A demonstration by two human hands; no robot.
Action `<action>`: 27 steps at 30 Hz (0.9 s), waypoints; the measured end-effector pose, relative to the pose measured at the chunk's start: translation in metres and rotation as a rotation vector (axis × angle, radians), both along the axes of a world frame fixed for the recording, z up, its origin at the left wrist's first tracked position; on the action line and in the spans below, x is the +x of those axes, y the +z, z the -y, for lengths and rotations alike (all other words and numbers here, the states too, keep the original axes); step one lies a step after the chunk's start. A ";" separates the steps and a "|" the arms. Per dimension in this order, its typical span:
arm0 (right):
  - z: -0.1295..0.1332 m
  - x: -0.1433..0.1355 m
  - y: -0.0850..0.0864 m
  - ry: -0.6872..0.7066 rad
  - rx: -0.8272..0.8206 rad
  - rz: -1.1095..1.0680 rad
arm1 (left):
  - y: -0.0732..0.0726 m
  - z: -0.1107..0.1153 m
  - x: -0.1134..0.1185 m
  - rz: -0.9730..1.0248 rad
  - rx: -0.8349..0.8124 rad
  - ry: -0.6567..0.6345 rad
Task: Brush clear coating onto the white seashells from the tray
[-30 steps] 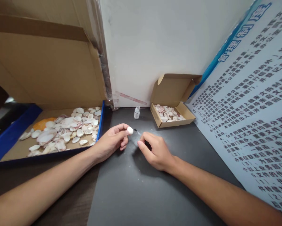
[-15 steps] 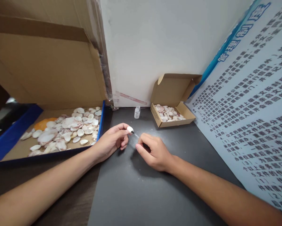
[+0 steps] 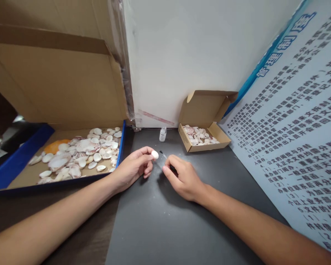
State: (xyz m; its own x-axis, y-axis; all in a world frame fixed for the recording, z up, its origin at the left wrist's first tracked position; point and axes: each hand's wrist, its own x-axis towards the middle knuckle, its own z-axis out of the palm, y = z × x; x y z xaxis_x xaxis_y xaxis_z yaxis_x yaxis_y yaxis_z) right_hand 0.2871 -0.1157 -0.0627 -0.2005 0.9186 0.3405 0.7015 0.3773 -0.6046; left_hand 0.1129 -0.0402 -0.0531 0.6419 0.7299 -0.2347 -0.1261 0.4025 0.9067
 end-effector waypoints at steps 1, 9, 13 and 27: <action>0.000 0.000 0.000 0.037 0.008 -0.013 | 0.000 0.000 0.000 -0.002 -0.001 0.003; 0.000 0.000 0.000 0.021 0.053 -0.026 | 0.000 0.001 0.001 -0.013 0.007 0.008; -0.001 0.001 -0.003 0.054 0.101 -0.058 | 0.002 0.001 0.001 -0.001 -0.009 0.026; -0.001 0.000 -0.003 -0.083 0.059 0.005 | -0.001 0.001 -0.002 0.006 0.059 -0.048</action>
